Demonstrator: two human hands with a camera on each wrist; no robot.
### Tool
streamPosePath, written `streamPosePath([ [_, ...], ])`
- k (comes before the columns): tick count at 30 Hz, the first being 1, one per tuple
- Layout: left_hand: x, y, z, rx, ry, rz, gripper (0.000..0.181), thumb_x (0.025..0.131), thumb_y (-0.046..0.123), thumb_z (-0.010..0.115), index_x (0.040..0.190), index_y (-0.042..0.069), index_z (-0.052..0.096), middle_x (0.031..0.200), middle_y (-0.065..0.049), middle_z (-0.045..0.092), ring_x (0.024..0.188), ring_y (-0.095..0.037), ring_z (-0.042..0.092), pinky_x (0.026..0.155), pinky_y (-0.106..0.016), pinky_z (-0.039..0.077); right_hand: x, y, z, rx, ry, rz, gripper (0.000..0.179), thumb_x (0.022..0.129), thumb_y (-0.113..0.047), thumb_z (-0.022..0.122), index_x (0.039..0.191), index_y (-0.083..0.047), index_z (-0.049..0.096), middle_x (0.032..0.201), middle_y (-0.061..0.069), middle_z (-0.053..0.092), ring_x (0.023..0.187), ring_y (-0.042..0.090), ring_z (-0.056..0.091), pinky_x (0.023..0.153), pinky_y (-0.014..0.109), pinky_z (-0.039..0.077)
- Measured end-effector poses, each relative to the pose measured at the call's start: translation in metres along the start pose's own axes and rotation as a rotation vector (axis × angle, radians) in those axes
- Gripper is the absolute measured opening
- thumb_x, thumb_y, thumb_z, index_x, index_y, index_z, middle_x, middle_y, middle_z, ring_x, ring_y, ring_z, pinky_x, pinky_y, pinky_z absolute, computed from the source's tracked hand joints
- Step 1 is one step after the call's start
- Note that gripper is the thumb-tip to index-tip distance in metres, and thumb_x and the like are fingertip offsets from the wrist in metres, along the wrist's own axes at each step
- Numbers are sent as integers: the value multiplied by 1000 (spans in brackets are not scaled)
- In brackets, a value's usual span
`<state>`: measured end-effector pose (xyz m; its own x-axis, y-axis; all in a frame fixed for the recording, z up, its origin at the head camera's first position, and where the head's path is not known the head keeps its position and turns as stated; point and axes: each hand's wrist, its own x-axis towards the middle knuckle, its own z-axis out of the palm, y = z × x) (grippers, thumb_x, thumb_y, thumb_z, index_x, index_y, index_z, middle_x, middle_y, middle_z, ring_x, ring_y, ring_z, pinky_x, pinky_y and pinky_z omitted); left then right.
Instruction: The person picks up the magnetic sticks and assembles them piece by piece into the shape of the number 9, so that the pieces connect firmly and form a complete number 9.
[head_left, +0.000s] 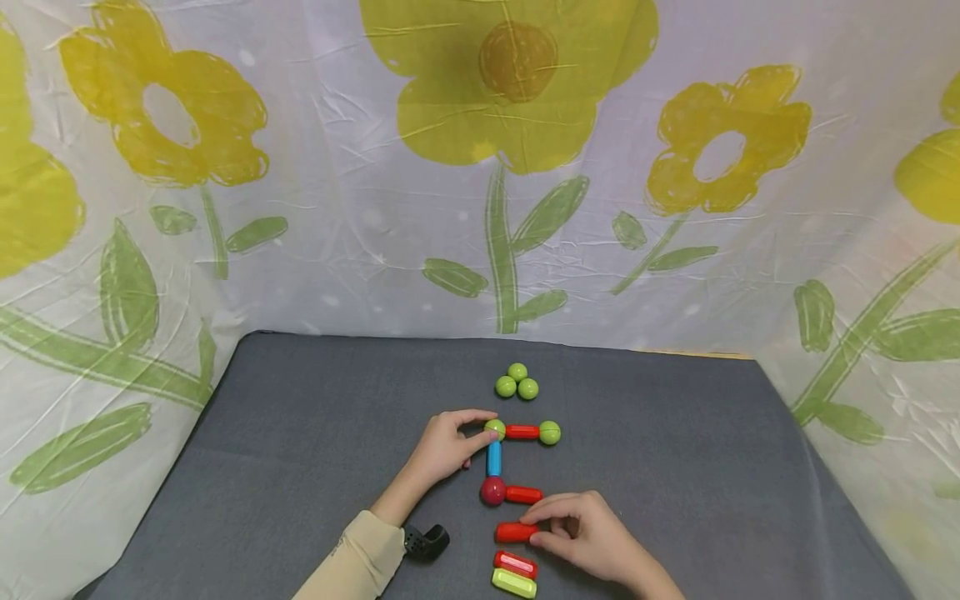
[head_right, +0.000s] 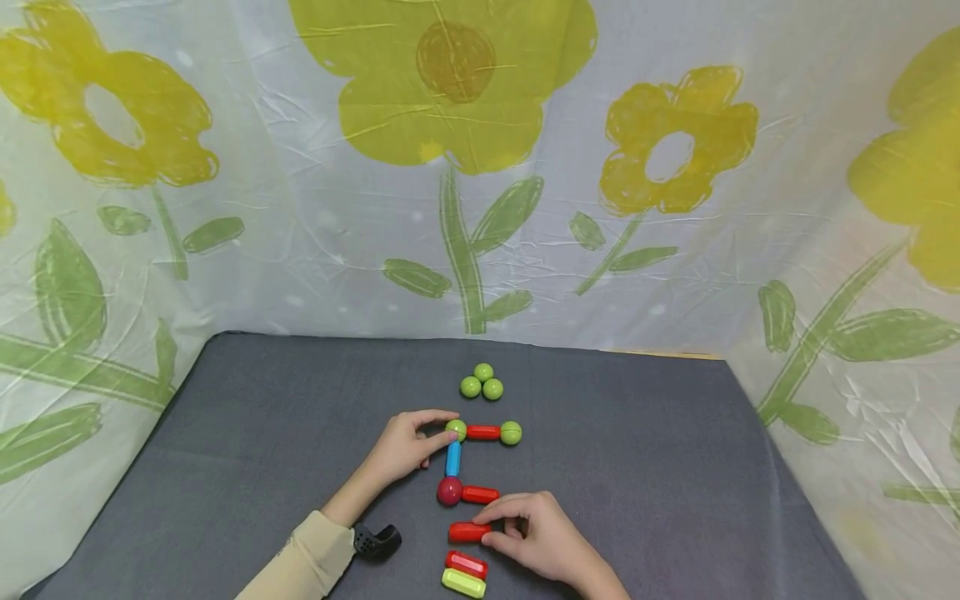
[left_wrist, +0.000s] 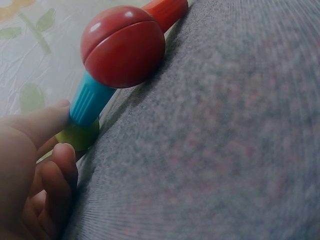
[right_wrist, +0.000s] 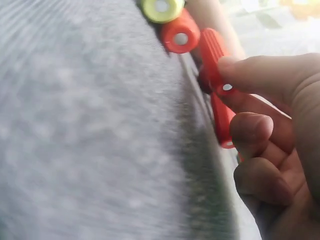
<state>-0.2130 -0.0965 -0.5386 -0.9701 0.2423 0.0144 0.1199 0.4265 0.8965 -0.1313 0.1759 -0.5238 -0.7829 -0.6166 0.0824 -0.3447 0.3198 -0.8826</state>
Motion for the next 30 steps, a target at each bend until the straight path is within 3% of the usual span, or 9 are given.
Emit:
streamPosePath([
  [5, 1, 1, 0, -10, 1, -1, 36, 98, 32, 79, 130, 17, 77, 50, 8, 55, 41, -8, 51, 42, -23, 37, -2, 0, -10, -32, 147, 16, 18, 93, -21, 85, 111, -22, 83, 104, -3, 78, 64, 0, 54, 54, 22, 49],
  [10, 1, 1, 0, -12, 1, 1, 36, 98, 31, 79, 131, 16, 77, 50, 8, 55, 41, -8, 51, 41, -23, 36, -3, 6, -27, -99, 342, 56, 20, 90, -14, 86, 109, -22, 83, 95, -1, 76, 61, 3, 52, 51, 23, 46],
  [14, 0, 1, 0, -11, 0, 11, 37, 99, 32, 79, 131, 15, 76, 50, 7, 56, 41, -8, 51, 41, -23, 37, 0, 16, -42, -196, 450, 82, 24, 89, -8, 86, 108, -21, 83, 77, -6, 68, 55, 1, 47, 46, 24, 41],
  [17, 0, 1, -1, -9, 1, 8, 36, 98, 32, 79, 131, 16, 76, 50, 6, 56, 41, -9, 51, 41, -23, 37, 3, 24, -53, -264, 484, 111, 25, 88, -5, 86, 108, -20, 83, 65, -10, 58, 52, 1, 44, 45, 23, 38],
  [22, -1, 0, -1, -2, -1, -1, 36, 99, 31, 79, 131, 16, 76, 50, 7, 56, 41, -8, 51, 41, -22, 35, 9, 35, -65, -338, 486, 139, 24, 88, -5, 86, 110, -16, 83, 61, -12, 53, 50, 1, 40, 46, 22, 34],
  [30, 0, 1, 0, -16, 8, 13, 35, 98, 30, 80, 130, 15, 77, 52, 4, 59, 41, -8, 51, 41, -23, 37, 16, 37, -67, -315, 478, 196, 21, 90, -8, 85, 110, -15, 83, 61, -8, 54, 51, 3, 41, 47, 22, 34],
])
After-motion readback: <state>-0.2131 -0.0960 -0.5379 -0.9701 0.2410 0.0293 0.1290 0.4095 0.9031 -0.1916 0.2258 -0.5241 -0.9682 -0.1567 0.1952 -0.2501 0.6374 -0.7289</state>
